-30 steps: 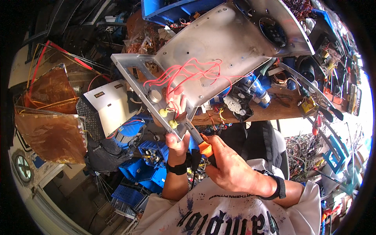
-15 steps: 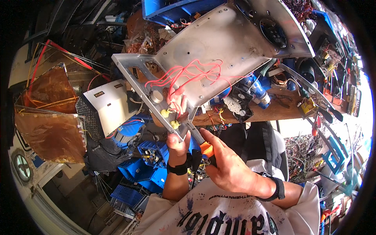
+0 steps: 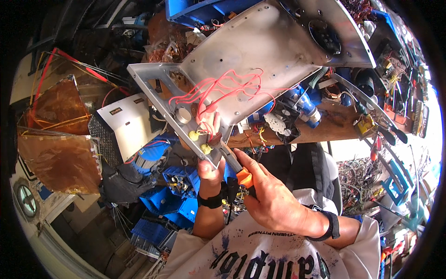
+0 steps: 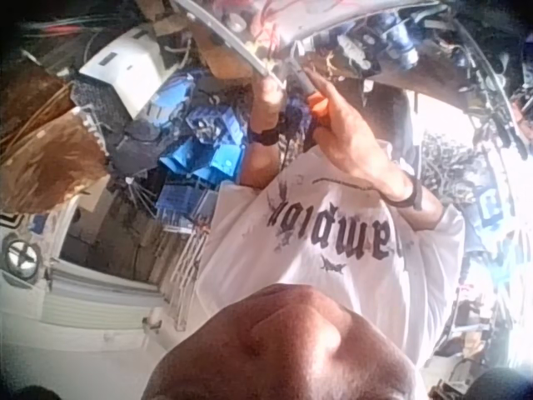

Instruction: The person uses pliers to strip wires from a small electronic component and then places it into a blue crate. They then pick up a circular metal part and a black plastic piece, inspecting them briefly before placing them in the crate. Finally, they use pliers to cut red wires attached to a metal casing.

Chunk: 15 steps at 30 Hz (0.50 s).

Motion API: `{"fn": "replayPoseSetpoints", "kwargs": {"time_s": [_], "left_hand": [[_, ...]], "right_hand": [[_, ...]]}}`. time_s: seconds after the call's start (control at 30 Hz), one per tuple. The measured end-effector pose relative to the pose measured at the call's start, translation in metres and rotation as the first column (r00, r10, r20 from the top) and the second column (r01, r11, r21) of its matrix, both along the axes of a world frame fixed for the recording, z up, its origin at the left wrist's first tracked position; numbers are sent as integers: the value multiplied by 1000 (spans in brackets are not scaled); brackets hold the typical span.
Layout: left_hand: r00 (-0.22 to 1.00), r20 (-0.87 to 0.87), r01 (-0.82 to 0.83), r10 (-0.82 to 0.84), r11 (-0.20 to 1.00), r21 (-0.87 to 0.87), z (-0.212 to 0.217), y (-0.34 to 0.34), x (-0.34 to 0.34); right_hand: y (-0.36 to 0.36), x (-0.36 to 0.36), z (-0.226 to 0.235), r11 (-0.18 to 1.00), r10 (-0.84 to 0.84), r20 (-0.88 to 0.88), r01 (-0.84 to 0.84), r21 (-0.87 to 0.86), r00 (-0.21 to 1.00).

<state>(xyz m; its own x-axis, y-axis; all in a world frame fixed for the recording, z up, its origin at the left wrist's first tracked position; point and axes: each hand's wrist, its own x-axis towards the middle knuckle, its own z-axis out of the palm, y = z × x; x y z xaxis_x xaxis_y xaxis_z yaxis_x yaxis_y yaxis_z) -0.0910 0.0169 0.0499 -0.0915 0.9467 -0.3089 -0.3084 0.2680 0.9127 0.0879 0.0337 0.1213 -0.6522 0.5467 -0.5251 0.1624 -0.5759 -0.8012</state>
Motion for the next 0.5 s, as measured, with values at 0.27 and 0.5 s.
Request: {"fn": "replayPoseSetpoints", "kwargs": {"time_s": [0.27,0.5], "left_hand": [[997,82,4,8,989,-145,-1,-11,-3],[1000,20,-20,21,999,-44,-11,-12,-2]], "right_hand": [[-10,-11,-12,995,-84,87,78,68,993],[-10,-15,-14,996,-93,139,92,14,986]]}}
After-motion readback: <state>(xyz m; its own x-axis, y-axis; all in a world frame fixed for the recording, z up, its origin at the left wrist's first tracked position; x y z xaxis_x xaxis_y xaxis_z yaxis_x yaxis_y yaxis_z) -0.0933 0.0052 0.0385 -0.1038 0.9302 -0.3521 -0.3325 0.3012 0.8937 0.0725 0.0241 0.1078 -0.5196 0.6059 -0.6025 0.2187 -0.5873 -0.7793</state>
